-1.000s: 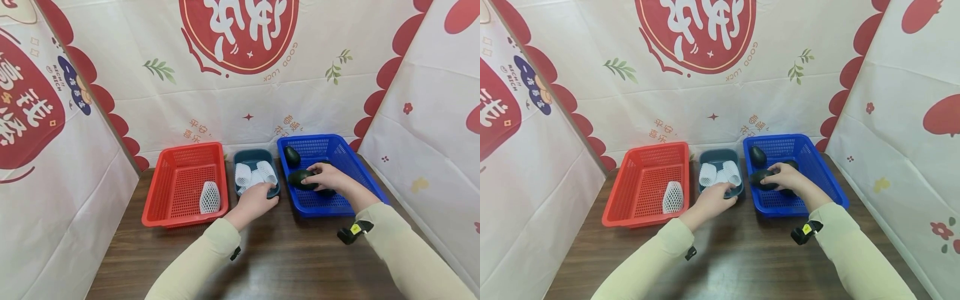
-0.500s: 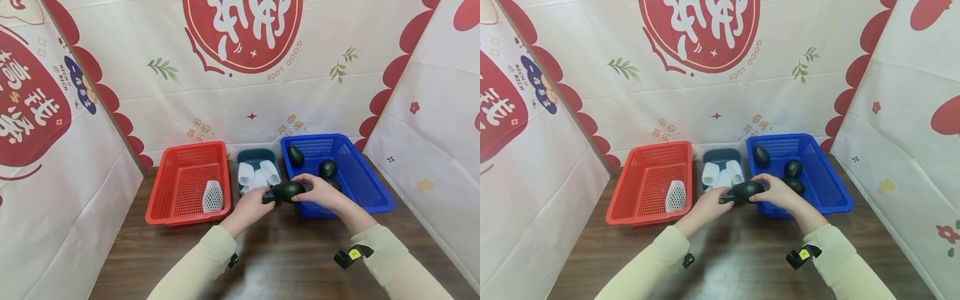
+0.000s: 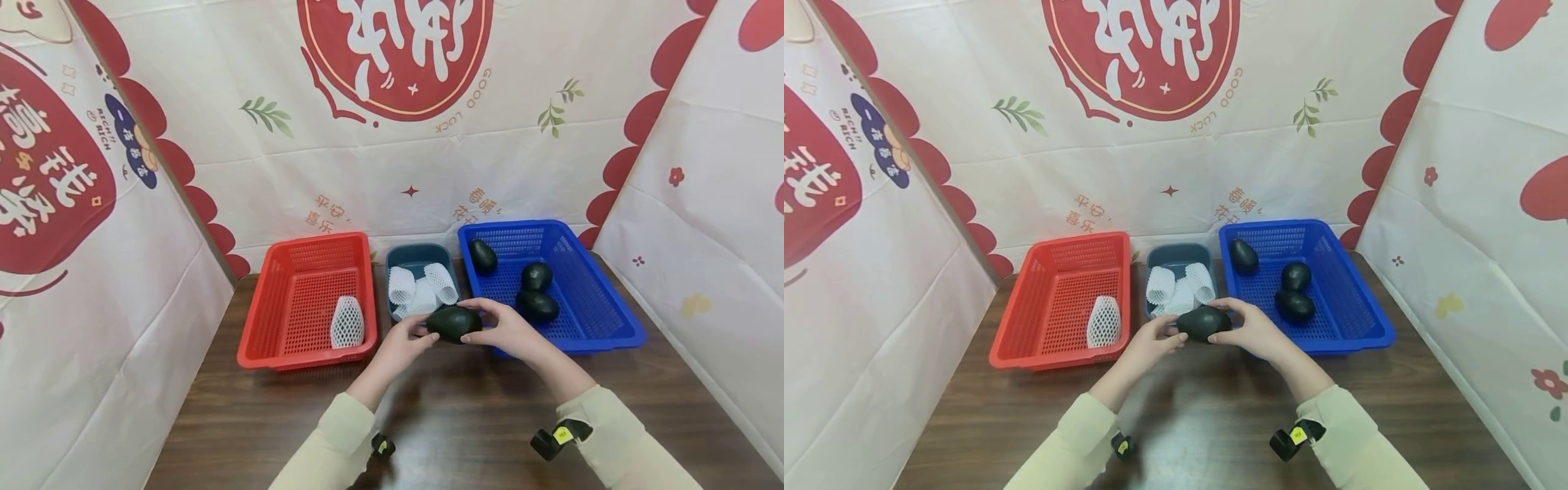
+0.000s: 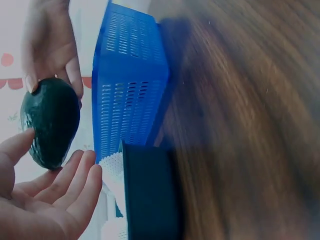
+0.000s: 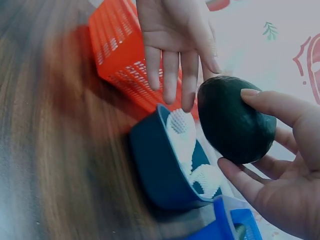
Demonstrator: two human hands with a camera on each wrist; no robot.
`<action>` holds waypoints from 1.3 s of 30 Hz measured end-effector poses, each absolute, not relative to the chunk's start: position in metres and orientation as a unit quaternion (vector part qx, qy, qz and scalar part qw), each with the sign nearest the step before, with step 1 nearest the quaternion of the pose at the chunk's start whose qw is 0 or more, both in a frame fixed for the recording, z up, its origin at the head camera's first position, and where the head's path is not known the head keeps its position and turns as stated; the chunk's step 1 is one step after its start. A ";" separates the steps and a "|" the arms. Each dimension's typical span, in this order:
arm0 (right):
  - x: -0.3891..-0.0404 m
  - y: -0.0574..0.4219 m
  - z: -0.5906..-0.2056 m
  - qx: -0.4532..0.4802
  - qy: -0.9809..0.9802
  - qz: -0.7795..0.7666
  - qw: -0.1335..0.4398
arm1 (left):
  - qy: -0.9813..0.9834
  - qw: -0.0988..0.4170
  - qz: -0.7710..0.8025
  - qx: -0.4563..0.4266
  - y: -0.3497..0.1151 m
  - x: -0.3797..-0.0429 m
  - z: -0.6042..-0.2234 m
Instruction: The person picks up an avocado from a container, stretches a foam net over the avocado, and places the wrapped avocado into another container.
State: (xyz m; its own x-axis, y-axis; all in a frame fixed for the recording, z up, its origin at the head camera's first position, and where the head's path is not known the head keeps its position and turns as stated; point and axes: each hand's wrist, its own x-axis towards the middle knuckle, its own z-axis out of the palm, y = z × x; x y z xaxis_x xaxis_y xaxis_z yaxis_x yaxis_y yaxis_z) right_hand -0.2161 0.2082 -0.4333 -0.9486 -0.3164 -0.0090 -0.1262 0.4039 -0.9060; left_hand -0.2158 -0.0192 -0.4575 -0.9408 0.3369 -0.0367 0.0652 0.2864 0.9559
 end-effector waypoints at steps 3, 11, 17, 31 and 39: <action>-0.216 0.203 -0.438 -0.140 0.825 -0.540 0.083 | 0.751 0.123 0.641 0.103 -0.021 -0.213 -0.464; -0.216 0.189 -0.455 -0.167 0.779 -0.604 0.025 | 0.670 0.106 0.734 0.036 -0.027 -0.206 -0.470; -0.211 0.177 -0.470 -0.154 0.703 -0.694 -0.013 | 0.594 0.082 0.800 -0.014 -0.027 -0.203 -0.479; -0.197 0.167 -0.498 -0.076 0.730 -0.680 -0.005 | 0.494 0.067 0.866 -0.039 -0.027 -0.202 -0.518; -0.195 0.168 -0.521 -0.062 0.745 -0.664 0.015 | 0.494 0.092 0.862 -0.070 -0.031 -0.204 -0.541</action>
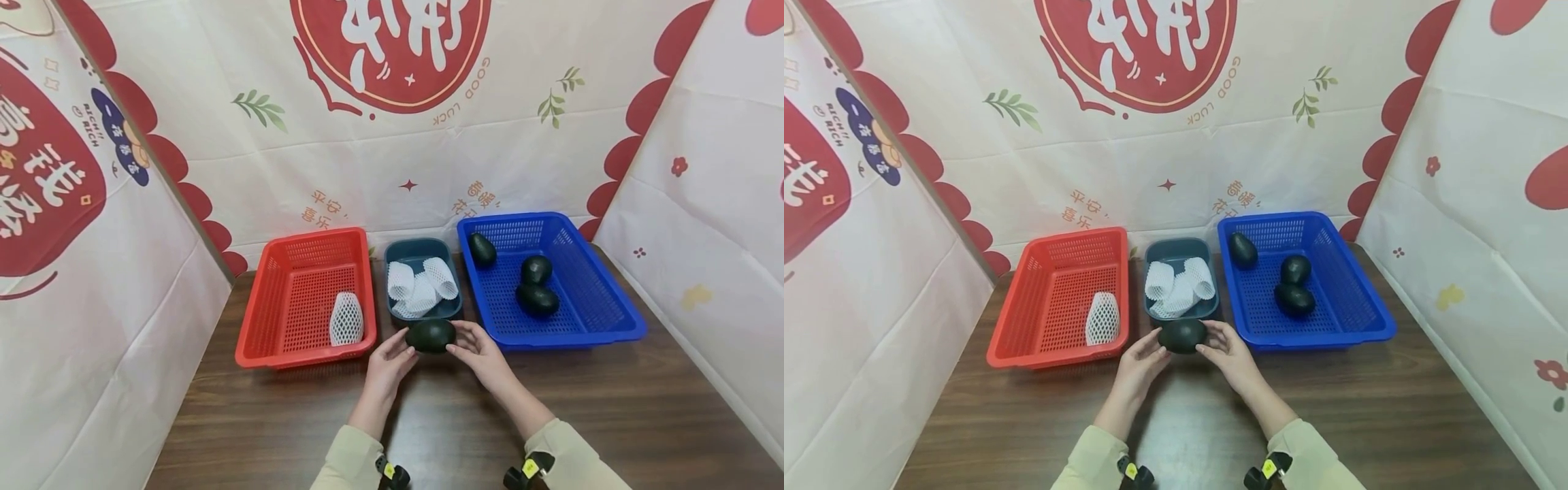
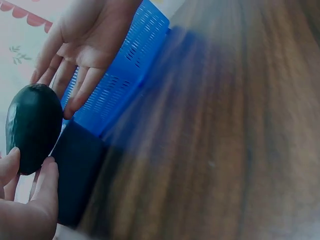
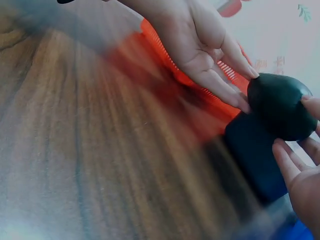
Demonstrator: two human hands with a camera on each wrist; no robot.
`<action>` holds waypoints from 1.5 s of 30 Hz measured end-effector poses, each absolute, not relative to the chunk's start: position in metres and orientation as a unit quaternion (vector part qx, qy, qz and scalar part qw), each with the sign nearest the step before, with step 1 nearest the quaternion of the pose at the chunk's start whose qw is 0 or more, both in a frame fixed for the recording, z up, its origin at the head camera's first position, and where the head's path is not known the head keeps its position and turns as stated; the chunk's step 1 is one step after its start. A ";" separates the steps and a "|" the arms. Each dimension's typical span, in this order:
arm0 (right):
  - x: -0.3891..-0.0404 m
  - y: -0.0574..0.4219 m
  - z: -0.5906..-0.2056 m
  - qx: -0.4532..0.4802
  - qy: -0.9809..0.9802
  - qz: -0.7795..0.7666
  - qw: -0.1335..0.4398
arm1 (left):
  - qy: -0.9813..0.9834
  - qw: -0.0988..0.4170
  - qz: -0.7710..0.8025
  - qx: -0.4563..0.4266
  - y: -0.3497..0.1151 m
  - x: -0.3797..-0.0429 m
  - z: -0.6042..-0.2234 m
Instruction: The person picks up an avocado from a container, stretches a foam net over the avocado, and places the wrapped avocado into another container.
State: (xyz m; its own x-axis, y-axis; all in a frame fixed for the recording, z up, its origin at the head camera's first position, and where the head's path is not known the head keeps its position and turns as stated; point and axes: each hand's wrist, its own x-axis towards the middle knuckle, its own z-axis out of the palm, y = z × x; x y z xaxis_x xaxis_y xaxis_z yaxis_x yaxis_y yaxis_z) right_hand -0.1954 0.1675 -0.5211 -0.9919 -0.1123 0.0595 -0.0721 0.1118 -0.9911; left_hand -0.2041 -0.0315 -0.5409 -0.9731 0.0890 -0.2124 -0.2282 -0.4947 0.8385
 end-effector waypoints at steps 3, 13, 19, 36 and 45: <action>-0.197 0.168 -0.529 -0.035 0.746 -0.665 0.016 | 0.504 0.100 0.855 -0.069 -0.032 -0.204 -0.547; -0.207 0.169 -0.553 0.013 0.727 -0.686 0.021 | 0.525 0.110 0.839 -0.087 -0.034 -0.214 -0.558; -0.213 0.170 -0.562 0.040 0.723 -0.688 0.039 | 0.539 0.114 0.829 -0.092 -0.035 -0.223 -0.561; -0.219 0.163 -0.569 0.067 0.687 -0.723 0.033 | 0.550 0.146 0.815 -0.110 -0.035 -0.230 -0.552; -0.216 0.164 -0.565 0.045 0.716 -0.696 0.040 | 0.547 0.140 0.817 -0.115 -0.034 -0.231 -0.556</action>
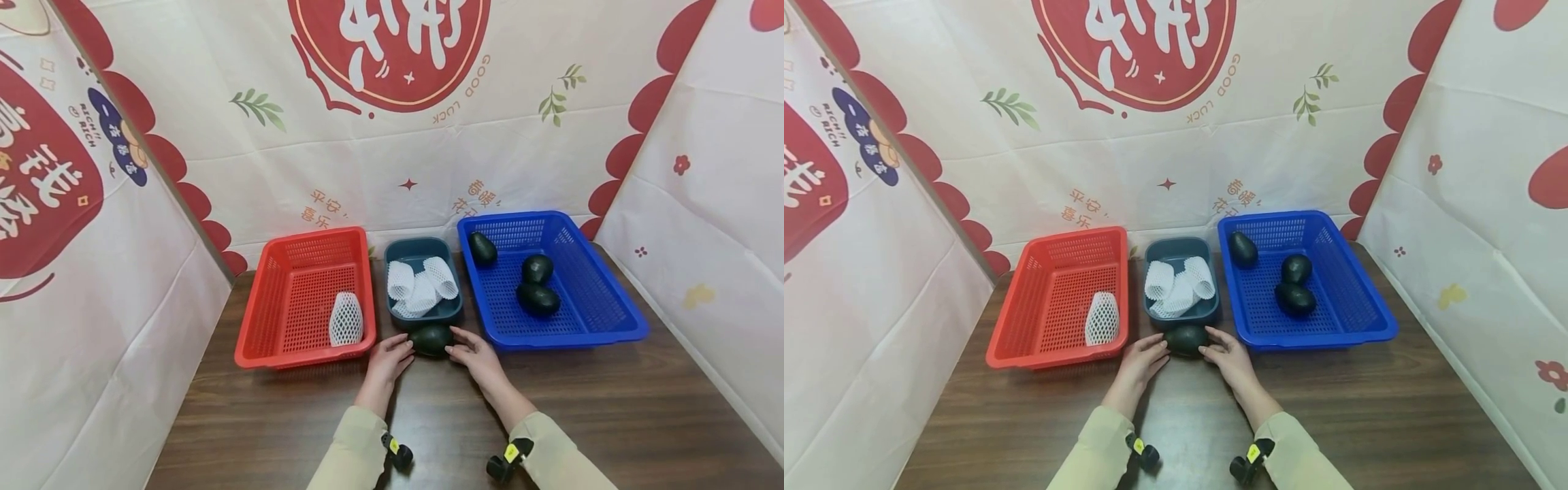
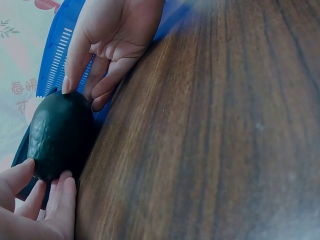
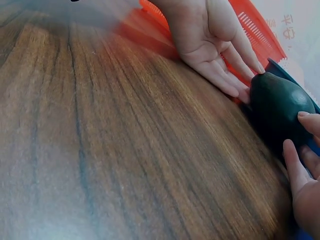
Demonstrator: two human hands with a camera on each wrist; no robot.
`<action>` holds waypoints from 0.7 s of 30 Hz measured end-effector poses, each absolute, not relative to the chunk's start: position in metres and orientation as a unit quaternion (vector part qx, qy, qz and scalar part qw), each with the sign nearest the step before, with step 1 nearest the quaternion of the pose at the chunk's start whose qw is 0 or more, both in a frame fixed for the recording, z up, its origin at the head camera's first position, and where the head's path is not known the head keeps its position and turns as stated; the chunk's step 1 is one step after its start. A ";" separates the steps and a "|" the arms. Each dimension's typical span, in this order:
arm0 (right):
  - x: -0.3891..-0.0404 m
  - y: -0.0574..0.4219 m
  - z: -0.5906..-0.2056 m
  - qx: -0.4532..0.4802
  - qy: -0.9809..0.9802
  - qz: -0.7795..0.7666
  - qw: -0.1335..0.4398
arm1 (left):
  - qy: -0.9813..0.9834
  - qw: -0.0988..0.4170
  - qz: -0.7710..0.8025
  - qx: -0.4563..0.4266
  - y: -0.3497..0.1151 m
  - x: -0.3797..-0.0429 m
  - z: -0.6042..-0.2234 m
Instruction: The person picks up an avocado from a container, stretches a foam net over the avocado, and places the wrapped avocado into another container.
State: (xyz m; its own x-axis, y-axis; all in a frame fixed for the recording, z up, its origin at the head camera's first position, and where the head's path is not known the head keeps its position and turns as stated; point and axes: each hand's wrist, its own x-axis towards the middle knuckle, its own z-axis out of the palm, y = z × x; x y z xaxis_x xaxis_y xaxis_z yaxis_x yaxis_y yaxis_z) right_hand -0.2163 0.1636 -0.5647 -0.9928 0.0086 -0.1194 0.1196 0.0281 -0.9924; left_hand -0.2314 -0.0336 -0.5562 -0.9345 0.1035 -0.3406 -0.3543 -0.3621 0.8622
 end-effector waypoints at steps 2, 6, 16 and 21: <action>-0.216 0.165 -0.565 0.043 0.722 -0.690 0.042 | 0.544 0.138 0.819 -0.117 -0.033 -0.232 -0.557; -0.215 0.167 -0.569 0.039 0.728 -0.683 0.043 | 0.540 0.134 0.820 -0.130 -0.032 -0.232 -0.558; -0.212 0.170 -0.568 0.044 0.729 -0.682 0.040 | 0.530 0.139 0.829 -0.110 -0.035 -0.225 -0.550; -0.210 0.170 -0.568 0.047 0.730 -0.681 0.033 | 0.534 0.135 0.829 -0.095 -0.035 -0.222 -0.544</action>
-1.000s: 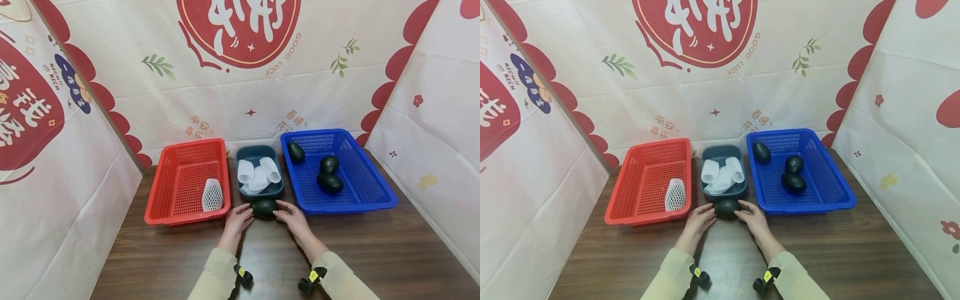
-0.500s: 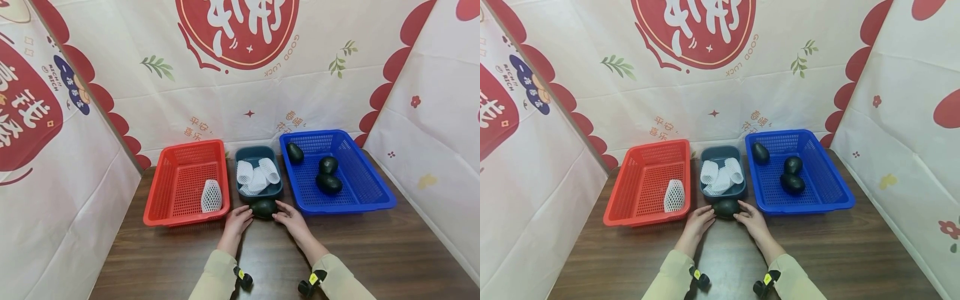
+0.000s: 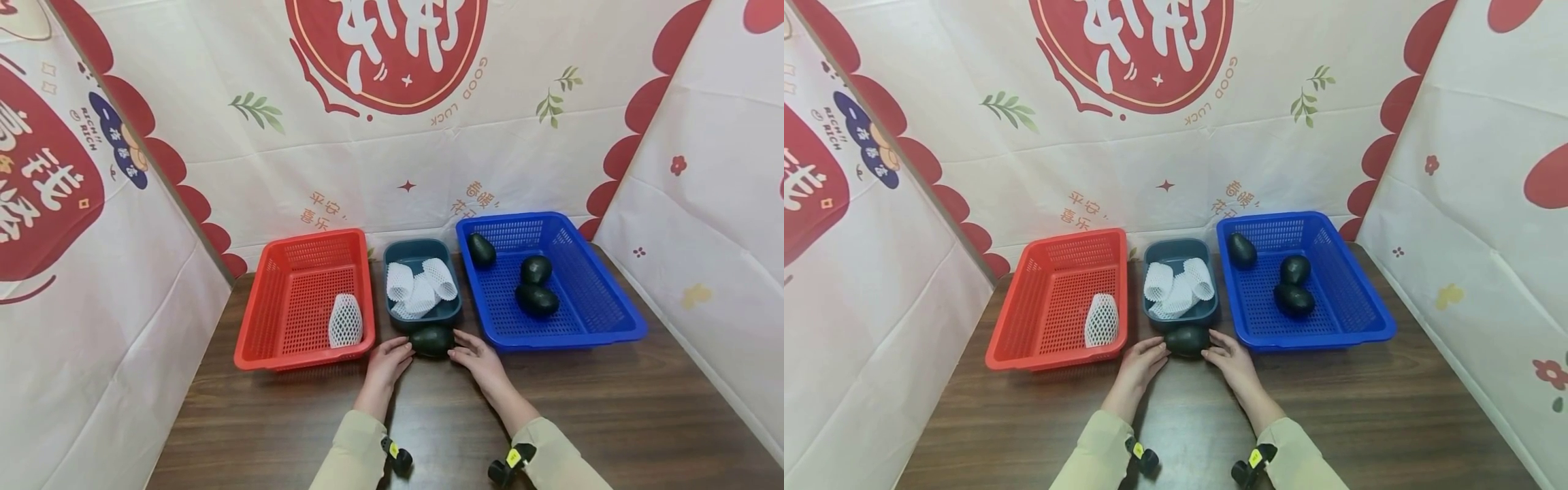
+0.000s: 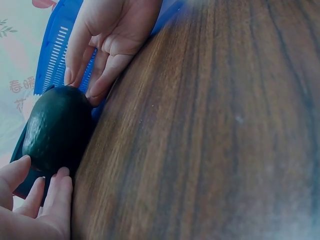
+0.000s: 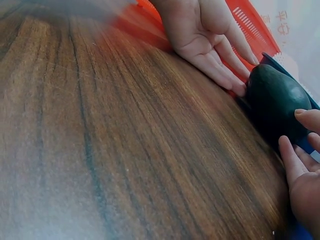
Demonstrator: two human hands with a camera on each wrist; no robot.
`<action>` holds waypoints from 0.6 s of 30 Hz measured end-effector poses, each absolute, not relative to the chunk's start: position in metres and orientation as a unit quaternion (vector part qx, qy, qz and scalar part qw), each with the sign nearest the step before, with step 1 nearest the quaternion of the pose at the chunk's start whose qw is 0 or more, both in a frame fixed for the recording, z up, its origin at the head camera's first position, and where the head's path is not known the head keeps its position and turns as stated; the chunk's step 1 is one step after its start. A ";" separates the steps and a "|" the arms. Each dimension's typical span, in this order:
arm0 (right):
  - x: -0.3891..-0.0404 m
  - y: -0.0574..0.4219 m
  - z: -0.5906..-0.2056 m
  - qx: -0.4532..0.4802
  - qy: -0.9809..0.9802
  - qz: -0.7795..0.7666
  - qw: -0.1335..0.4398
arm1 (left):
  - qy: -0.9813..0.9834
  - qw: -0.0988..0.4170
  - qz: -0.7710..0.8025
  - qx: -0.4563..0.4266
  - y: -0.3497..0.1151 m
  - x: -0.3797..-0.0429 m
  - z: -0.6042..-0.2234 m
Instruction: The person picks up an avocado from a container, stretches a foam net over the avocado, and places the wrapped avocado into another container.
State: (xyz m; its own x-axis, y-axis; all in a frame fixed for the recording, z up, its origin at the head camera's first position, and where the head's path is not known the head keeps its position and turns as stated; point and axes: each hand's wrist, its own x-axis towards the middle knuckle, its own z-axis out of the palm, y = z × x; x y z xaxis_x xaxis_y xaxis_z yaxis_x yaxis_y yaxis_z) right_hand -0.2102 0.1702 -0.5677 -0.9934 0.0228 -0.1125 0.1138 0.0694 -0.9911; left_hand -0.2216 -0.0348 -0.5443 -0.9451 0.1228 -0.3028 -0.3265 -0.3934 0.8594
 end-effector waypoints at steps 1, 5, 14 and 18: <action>-0.210 0.170 -0.568 0.047 0.730 -0.681 0.033 | 0.534 0.134 0.829 -0.095 -0.034 -0.222 -0.544; -0.209 0.171 -0.568 0.048 0.723 -0.688 0.029 | 0.533 0.131 0.830 -0.099 -0.034 -0.224 -0.549; -0.205 0.174 -0.567 0.047 0.710 -0.702 0.029 | 0.541 0.129 0.823 -0.112 -0.032 -0.227 -0.561; -0.203 0.172 -0.567 0.052 0.707 -0.705 0.034 | 0.554 0.135 0.813 -0.117 -0.034 -0.225 -0.562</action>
State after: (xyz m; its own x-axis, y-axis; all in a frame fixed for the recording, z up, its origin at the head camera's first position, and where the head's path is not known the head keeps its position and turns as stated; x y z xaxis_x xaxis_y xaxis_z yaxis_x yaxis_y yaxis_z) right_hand -0.2032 0.1720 -0.5671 -0.9924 0.0261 -0.1205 0.1206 0.0017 -0.9927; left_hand -0.2247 -0.0344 -0.5615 -0.9363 0.0893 -0.3395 -0.3487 -0.3497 0.8696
